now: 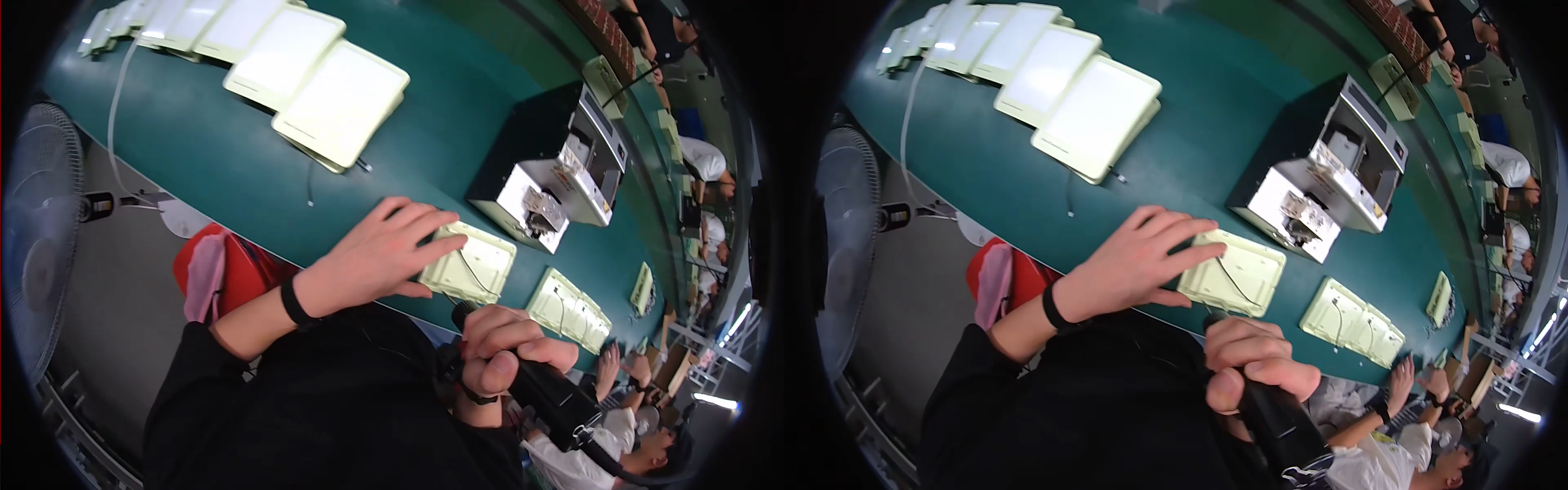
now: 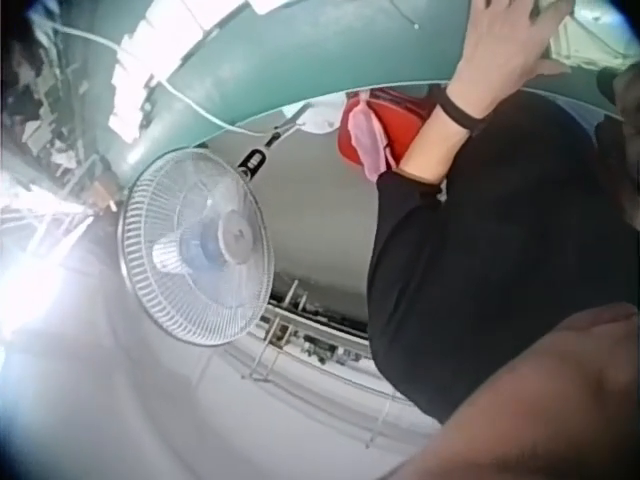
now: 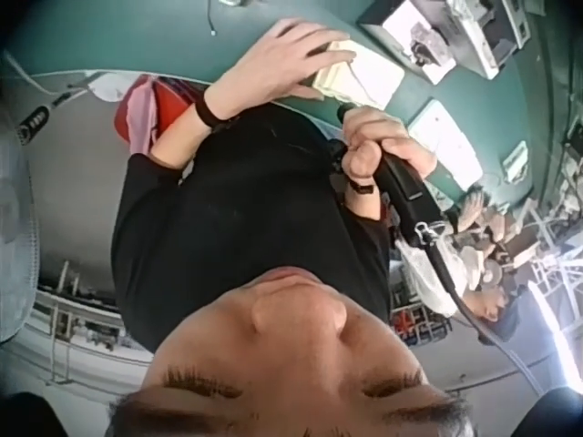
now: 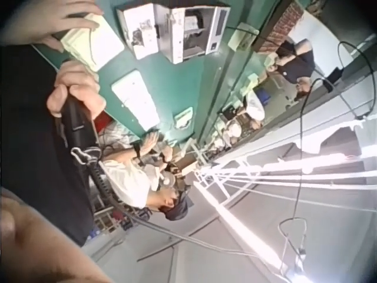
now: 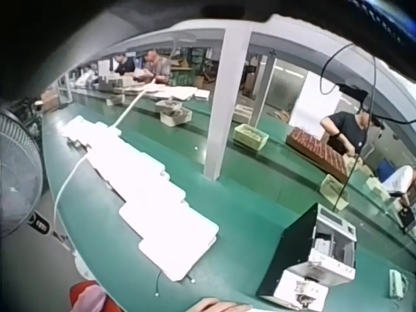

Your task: The person picks up a plastic housing and a white panel, fits them together, and places the assembly on the table. They then use an electric screwdriver to drive screws into the back of the housing before setting the completed unit aside.

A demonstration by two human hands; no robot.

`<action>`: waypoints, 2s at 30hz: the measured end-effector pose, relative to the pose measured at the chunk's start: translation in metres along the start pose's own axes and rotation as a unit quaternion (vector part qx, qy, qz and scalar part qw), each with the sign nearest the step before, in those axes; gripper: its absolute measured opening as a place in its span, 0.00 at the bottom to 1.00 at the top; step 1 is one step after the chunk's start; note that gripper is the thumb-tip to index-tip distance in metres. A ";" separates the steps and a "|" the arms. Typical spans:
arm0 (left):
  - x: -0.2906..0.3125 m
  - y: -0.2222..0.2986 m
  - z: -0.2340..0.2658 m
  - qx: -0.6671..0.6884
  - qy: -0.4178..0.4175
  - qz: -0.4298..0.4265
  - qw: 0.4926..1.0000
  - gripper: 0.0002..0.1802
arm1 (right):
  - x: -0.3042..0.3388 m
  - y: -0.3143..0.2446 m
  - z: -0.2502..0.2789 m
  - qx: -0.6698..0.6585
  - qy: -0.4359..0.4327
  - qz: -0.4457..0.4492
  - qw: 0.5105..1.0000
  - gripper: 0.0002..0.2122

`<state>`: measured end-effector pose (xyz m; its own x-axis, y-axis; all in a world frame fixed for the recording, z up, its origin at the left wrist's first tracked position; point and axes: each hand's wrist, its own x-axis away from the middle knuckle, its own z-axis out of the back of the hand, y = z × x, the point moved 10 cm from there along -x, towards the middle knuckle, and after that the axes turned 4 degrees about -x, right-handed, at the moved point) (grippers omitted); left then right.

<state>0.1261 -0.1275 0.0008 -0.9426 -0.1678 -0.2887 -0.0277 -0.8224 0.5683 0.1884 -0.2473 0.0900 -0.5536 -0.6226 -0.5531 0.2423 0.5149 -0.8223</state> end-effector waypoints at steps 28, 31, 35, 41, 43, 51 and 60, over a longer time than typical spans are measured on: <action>-0.006 -0.006 0.028 -0.367 0.000 0.002 0.930 0.43 | 0.025 -0.008 0.048 -0.234 0.083 -0.079 0.965 0.15; -0.011 -0.012 0.033 -0.385 -0.005 0.036 0.922 0.41 | 0.024 -0.008 0.051 -0.234 0.085 -0.084 0.965 0.15; -0.016 -0.022 0.043 -0.415 -0.017 0.108 0.903 0.38 | 0.024 -0.006 0.052 -0.236 0.085 -0.094 0.963 0.15; -0.015 -0.031 0.054 -0.397 0.029 0.120 0.909 0.37 | 0.022 -0.003 0.048 -0.237 0.078 -0.105 0.963 0.15; -0.016 -0.036 0.056 -0.398 0.035 0.124 0.909 0.37 | 0.022 -0.005 0.051 -0.236 0.082 -0.103 0.963 0.15; -0.005 -0.074 0.083 -0.417 0.056 0.147 0.895 0.37 | 0.022 -0.004 0.061 -0.221 0.109 -0.095 0.965 0.16; 0.008 -0.113 0.119 -0.456 0.065 0.179 0.869 0.35 | 0.024 0.001 0.063 -0.203 0.117 -0.104 0.967 0.18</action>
<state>0.0819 0.0284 0.0256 -0.7892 -0.5127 -0.3382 0.5911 -0.7836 -0.1912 0.2249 -0.2991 0.0677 -0.7332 -0.6121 -0.2963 -0.2005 0.6110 -0.7658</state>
